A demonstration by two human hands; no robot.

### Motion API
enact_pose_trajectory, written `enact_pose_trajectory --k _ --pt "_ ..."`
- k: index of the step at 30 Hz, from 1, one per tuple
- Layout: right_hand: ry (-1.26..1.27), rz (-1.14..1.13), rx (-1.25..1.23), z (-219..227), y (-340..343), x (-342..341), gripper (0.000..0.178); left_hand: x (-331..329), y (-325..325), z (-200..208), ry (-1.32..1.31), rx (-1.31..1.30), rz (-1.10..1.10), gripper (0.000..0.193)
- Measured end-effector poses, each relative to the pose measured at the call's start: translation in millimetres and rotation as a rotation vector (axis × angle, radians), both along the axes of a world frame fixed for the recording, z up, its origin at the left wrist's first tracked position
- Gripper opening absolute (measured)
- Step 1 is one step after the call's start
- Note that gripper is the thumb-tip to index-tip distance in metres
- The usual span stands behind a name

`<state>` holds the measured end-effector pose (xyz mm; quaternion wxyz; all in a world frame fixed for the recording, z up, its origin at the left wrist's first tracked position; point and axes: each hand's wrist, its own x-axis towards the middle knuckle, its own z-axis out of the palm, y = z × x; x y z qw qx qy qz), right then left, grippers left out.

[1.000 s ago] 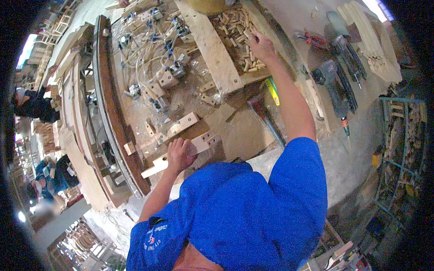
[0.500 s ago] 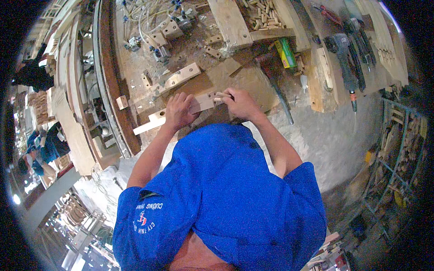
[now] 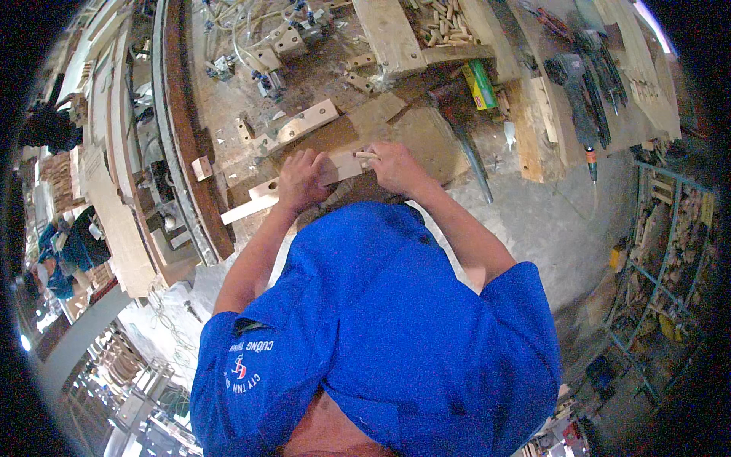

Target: The person assembles wooden chair frames by aligning parts on a jig, tapping them with a hammer, and securing them with a pneumatic nail gun. The process is repeated for multiple frames in a workshop setting.

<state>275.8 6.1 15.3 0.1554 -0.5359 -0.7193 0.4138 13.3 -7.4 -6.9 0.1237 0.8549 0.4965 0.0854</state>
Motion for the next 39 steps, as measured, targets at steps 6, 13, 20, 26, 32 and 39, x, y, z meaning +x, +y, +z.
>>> enact_pose_trajectory --k 6,13,20,26,32,39 --pt "0.026 -0.291 -0.356 -15.8 -7.0 -6.6 0.024 0.2 1.3 -0.3 0.049 -0.042 -0.02 0.055" --pt "0.126 -0.34 -0.529 -3.3 -3.9 -3.4 0.029 0.1 1.3 0.0 0.057 -0.031 -0.034 0.055" --pt "-0.005 -0.115 0.248 -30.2 -21.3 47.2 0.03 6.8 3.3 3.4 0.073 -0.077 -0.003 0.06" --pt "0.119 -0.233 -0.102 -25.9 -29.3 35.4 0.015 11.9 0.0 5.1 0.084 -0.083 0.015 0.061" --pt "0.066 -0.113 0.127 -36.5 -21.3 28.1 0.015 11.7 -0.9 3.7 0.087 -0.036 0.006 0.058" --pt "-0.122 0.127 0.301 -40.3 -11.9 27.8 0.009 15.5 -3.1 6.6 0.062 -0.007 0.011 0.056"
